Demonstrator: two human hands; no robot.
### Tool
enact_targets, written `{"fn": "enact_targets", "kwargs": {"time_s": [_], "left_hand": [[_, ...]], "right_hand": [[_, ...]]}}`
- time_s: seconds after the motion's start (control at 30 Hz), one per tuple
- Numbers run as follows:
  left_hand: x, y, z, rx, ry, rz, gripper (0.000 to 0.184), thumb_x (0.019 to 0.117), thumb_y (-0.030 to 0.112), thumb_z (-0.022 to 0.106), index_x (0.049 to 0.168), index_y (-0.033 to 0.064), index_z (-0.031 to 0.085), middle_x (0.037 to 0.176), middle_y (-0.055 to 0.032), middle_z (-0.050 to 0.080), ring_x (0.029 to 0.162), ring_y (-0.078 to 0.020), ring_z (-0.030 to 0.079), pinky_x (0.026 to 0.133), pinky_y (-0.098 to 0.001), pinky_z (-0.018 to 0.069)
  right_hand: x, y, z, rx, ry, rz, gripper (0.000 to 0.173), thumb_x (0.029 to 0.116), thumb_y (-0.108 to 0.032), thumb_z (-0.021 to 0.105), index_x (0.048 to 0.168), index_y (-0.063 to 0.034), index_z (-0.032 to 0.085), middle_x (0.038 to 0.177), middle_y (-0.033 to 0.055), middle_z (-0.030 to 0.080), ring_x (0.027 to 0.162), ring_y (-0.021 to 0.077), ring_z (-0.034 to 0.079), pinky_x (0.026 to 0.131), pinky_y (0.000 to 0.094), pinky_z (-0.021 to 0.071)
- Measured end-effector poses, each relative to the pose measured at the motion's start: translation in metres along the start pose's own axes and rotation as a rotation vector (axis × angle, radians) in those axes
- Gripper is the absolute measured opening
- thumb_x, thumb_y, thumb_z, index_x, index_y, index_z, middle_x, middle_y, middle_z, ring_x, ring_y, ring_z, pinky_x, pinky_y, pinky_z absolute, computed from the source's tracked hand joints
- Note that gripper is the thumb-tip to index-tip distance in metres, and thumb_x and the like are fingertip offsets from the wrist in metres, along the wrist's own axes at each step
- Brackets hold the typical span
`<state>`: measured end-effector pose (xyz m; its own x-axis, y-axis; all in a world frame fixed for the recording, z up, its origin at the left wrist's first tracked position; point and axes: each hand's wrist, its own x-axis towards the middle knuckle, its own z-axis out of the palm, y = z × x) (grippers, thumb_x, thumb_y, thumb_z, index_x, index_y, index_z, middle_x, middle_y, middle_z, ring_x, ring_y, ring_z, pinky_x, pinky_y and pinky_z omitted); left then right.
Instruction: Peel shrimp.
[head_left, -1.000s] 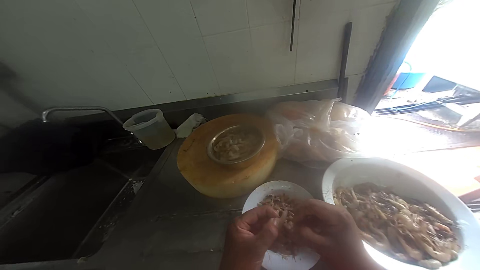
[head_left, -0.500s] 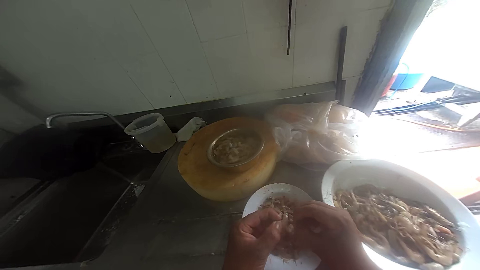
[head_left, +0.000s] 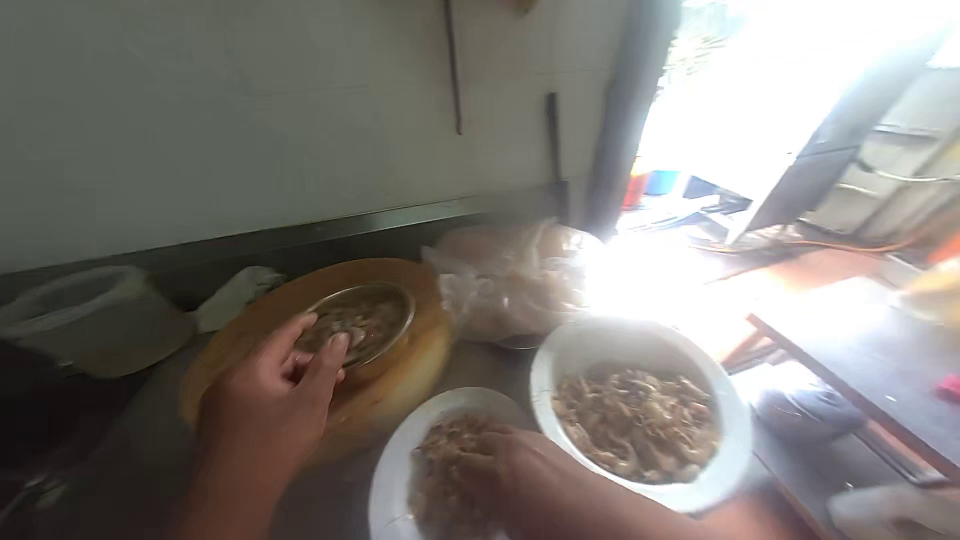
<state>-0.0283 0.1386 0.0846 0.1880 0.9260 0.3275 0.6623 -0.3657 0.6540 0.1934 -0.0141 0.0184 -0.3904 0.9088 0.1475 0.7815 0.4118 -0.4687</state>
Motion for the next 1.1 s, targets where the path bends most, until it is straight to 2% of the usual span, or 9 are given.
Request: {"fn": "enact_targets", "kwargs": {"time_s": [0.1,0.23,0.37,0.47,0.6,0.7,0.8,0.93,1.1], "left_hand": [[-0.037,-0.006,0.010,-0.081,-0.118,0.052,0.047,0.1019,0.038,0.059,0.140,0.0117,0.060,0.086,-0.0069,0.070,0.067,-0.0164,0.068,0.061,-0.0381,0.0599],[-0.076,-0.014,0.027,-0.189,-0.270,0.023,0.043,0.1026,0.032,0.061,0.136,0.0037,0.063,0.087,-0.0057,0.072,0.069,-0.0127,0.068,0.063,-0.0337,0.0600],[-0.095,-0.011,0.043,-0.318,-0.310,0.020,0.036,0.1024,0.024,0.062,0.132,0.0040,0.065,0.082,-0.0028,0.072,0.066,-0.0101,0.067,0.060,-0.0294,0.0588],[-0.102,-0.005,0.051,-0.341,-0.327,0.061,0.035,0.1022,0.025,0.062,0.132,0.0069,0.066,0.082,-0.0018,0.072,0.065,-0.0105,0.067,0.059,-0.0298,0.0593],[-0.111,0.015,0.062,-0.323,-0.269,0.222,0.033,0.0985,0.027,0.068,0.126,0.0086,0.071,0.096,-0.0009,0.073,0.077,-0.0071,0.069,0.068,-0.0273,0.0616],[-0.118,0.040,0.077,-0.264,-0.193,0.333,0.041,0.0921,0.037,0.076,0.125,0.0133,0.073,0.114,-0.0061,0.069,0.094,-0.0110,0.067,0.078,-0.0305,0.0601],[-0.124,0.056,0.091,-0.108,-0.009,0.374,0.040,0.0919,0.041,0.074,0.121,0.0139,0.075,0.113,-0.0058,0.069,0.102,-0.0129,0.067,0.085,-0.0302,0.0592],[-0.129,0.044,0.088,-0.023,0.121,0.403,0.020,0.0983,0.026,0.066,0.108,0.0134,0.079,0.101,-0.0026,0.071,0.098,-0.0113,0.068,0.084,-0.0271,0.0586],[-0.141,0.013,0.065,-0.197,-0.019,0.269,0.019,0.0985,0.021,0.066,0.107,0.0096,0.078,0.102,-0.0038,0.070,0.092,-0.0086,0.068,0.081,-0.0256,0.0600]], "right_hand": [[-0.009,0.011,-0.047,-0.018,-0.081,0.046,0.027,0.0955,-0.007,0.062,0.119,-0.0157,0.071,0.131,0.0066,0.064,0.126,0.0267,0.058,0.101,0.0484,0.0531],[-0.020,0.055,-0.105,-0.243,-0.093,0.500,0.017,0.1004,-0.028,0.061,0.109,-0.0226,0.074,0.097,0.0015,0.072,0.091,0.0226,0.070,0.075,0.0530,0.0574],[-0.018,0.104,-0.096,-0.229,-0.230,0.751,0.036,0.0926,-0.041,0.071,0.118,-0.0154,0.071,0.096,0.0082,0.071,0.092,0.0294,0.070,0.079,0.0586,0.0567],[-0.018,0.109,-0.089,-0.062,-0.177,0.733,0.039,0.0900,-0.025,0.076,0.127,-0.0151,0.067,0.097,0.0091,0.072,0.087,0.0269,0.070,0.077,0.0530,0.0582],[-0.022,0.089,-0.102,0.283,0.058,0.681,0.033,0.0928,-0.017,0.076,0.124,-0.0166,0.066,0.083,0.0019,0.073,0.063,0.0147,0.070,0.058,0.0350,0.0618],[-0.015,0.052,-0.103,0.590,0.194,0.629,0.032,0.0914,-0.010,0.077,0.122,-0.0128,0.067,0.084,0.0052,0.074,0.068,0.0191,0.073,0.062,0.0351,0.0651],[-0.007,0.022,-0.082,0.739,0.282,0.530,0.031,0.0896,-0.011,0.077,0.118,-0.0120,0.065,0.086,0.0064,0.074,0.072,0.0215,0.074,0.068,0.0376,0.0665],[0.005,0.008,-0.049,0.817,0.377,0.436,0.030,0.0868,-0.017,0.080,0.113,-0.0123,0.067,0.085,0.0055,0.074,0.072,0.0210,0.074,0.069,0.0381,0.0668],[0.019,-0.005,-0.021,1.108,0.496,0.346,0.031,0.0828,-0.006,0.080,0.111,-0.0057,0.068,0.086,0.0134,0.073,0.072,0.0268,0.074,0.068,0.0415,0.0664]]}}
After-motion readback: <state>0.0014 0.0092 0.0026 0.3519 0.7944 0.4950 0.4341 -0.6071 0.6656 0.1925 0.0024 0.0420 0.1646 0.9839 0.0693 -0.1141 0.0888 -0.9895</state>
